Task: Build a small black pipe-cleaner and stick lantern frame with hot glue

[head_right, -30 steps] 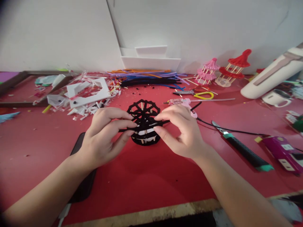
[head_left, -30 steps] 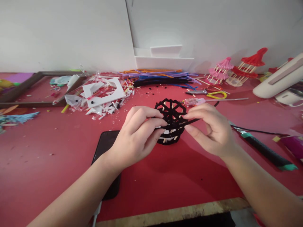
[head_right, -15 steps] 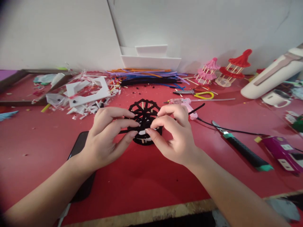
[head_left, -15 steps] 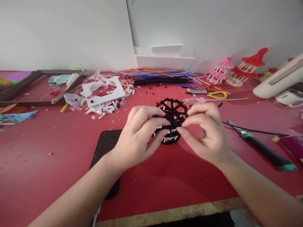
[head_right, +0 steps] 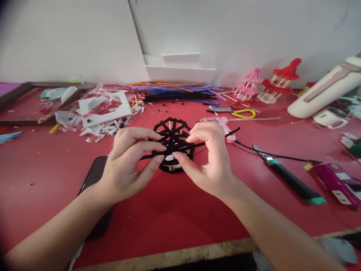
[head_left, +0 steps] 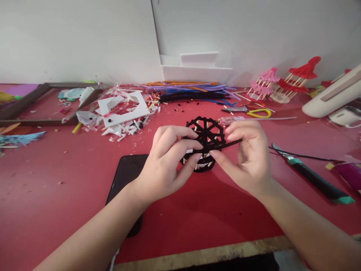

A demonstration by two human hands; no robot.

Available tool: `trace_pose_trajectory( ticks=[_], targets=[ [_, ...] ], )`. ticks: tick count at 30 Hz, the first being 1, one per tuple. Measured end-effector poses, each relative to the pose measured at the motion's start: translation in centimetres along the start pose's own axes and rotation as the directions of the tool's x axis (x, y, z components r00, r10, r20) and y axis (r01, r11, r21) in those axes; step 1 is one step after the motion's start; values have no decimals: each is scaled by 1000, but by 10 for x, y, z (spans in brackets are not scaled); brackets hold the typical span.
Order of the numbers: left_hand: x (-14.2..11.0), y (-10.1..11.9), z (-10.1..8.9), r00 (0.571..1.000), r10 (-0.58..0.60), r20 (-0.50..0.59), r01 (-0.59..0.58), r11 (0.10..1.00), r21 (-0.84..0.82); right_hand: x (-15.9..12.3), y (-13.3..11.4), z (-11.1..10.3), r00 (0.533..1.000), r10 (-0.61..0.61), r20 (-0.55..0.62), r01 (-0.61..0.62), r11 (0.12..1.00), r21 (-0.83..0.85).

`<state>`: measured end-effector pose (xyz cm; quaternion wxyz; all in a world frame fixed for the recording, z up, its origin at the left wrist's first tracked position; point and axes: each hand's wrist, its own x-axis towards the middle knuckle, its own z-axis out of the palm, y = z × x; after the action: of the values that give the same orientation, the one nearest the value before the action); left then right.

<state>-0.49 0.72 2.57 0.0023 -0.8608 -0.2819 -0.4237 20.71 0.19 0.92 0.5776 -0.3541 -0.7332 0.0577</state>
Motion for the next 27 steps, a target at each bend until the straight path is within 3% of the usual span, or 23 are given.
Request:
trace_pose_trajectory(
  ticks=[12,18,27],
  targets=[
    [1,2,0,1000,-31,5,31,999,-26,-5,6,2,1000,19,1,-19,998,62],
    [1,1,0,999,-31,10,32,999,-23,-1,8,-2,999,-43,-5,42,999,-5],
    [-1,-1,-3,999,-41,19,41,999,3,-1,15,-24,987,91,130,-65,979,-193]
  ],
)
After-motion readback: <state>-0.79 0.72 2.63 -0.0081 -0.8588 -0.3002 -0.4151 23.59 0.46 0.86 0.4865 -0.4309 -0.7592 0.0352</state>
